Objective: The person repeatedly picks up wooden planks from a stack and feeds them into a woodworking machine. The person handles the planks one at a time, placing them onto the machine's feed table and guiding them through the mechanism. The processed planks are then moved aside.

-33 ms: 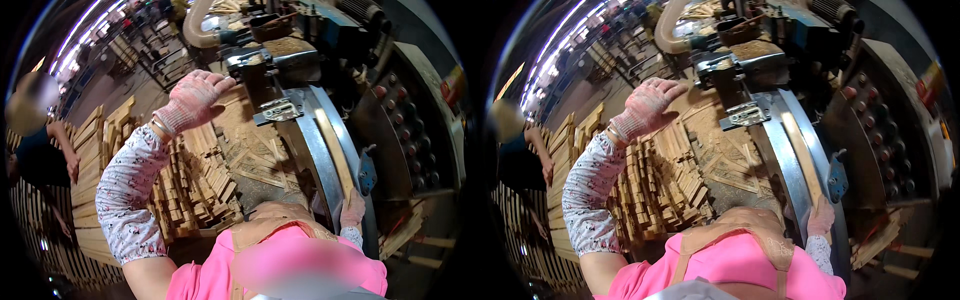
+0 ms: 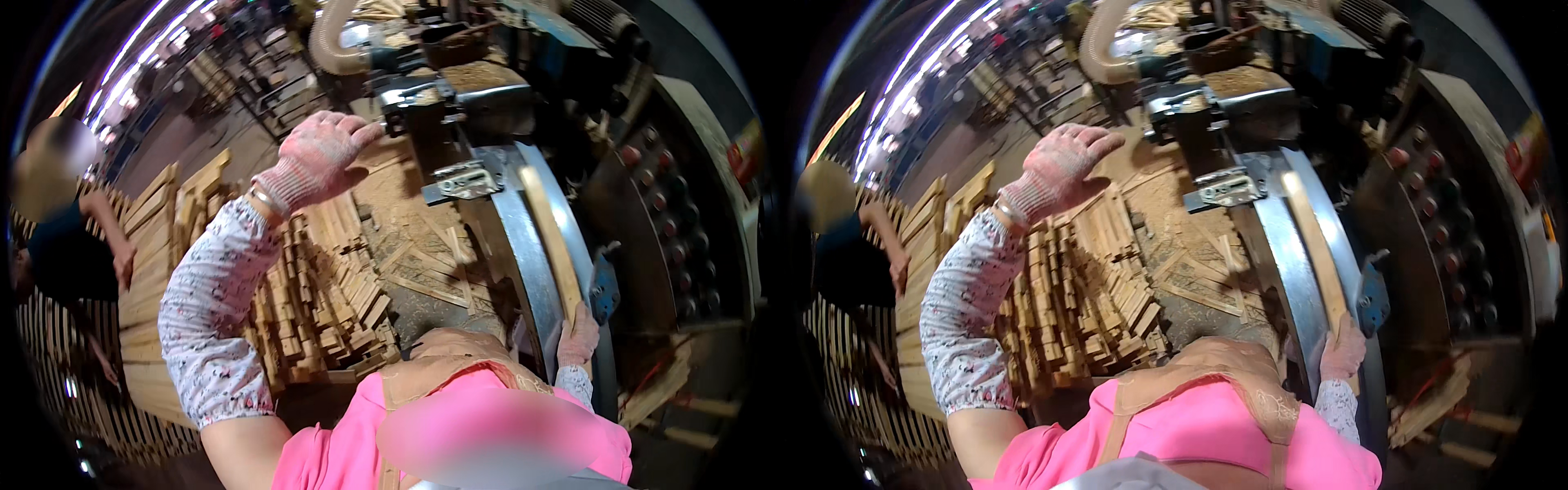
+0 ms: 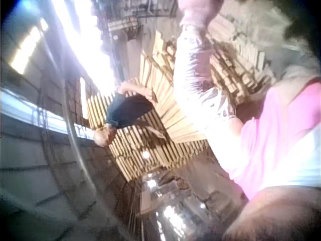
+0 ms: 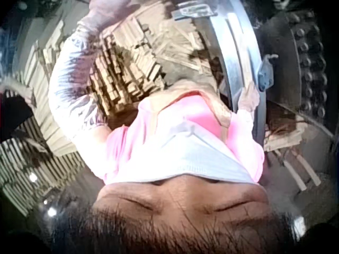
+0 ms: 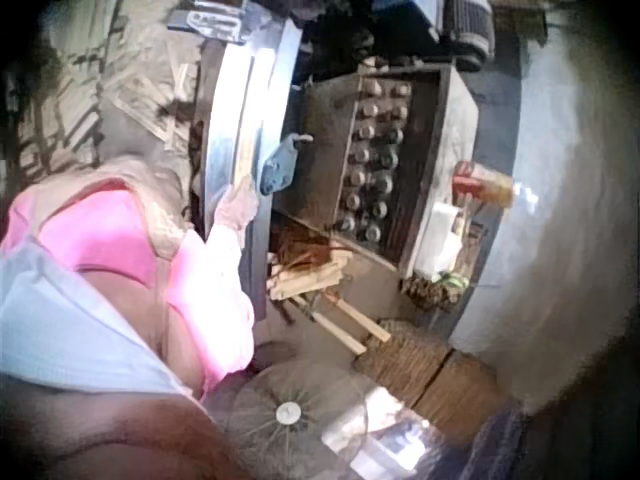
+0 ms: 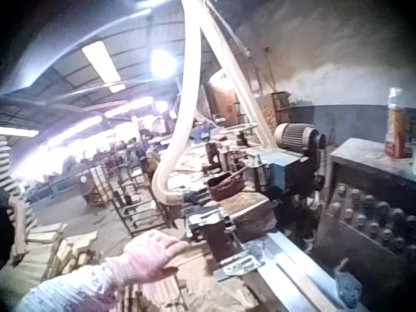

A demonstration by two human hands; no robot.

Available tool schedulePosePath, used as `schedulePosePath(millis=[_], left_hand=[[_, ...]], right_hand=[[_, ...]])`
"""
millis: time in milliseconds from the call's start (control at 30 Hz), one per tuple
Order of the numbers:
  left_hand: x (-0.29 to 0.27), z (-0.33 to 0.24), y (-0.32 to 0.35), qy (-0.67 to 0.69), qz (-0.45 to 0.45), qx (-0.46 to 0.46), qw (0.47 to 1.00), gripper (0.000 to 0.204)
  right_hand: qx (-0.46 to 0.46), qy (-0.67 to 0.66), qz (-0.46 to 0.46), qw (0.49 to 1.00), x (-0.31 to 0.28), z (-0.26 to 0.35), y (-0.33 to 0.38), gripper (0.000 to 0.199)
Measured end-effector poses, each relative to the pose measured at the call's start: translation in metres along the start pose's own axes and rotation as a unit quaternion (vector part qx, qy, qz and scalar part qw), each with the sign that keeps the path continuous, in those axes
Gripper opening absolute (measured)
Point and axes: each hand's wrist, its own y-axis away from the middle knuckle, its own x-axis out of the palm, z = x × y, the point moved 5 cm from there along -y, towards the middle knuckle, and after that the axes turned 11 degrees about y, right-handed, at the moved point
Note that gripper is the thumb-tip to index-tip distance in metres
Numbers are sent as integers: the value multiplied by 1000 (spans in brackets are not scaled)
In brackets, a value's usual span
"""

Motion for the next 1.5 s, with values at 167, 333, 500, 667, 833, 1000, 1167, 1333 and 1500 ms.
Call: schedulePosePath(millis=[167,333,500,667,833,1000,1167,1333,1500], left_hand=[[-28,55,44,27,-32,-108,993,70],[-34,135,91,37,-4,-347,937,66],[-28,237,175,21,-126,-422,897,89],[7,317,214,55,-86,-477,873,100],[28,312,204,64,-16,-568,820,81],[19,296,178,-10,-13,-602,798,53],[27,326,199,-6,-32,-610,792,44],[14,300,176,-33,-32,-614,788,45],[2,352,231,-91,-64,-581,807,44]], right_hand=[[-26,-98,-85,991,42,85,-140,55],[133,-353,-62,924,86,76,-192,52],[-50,6,22,998,56,69,-108,81],[-34,-32,-17,999,53,12,-49,65],[-12,-120,-120,985,19,36,-90,57],[39,-219,-195,955,26,122,-227,46],[41,-249,-231,940,22,138,-236,49],[-20,-97,-111,989,22,52,-104,51],[-33,41,-13,999,11,-12,23,41]])
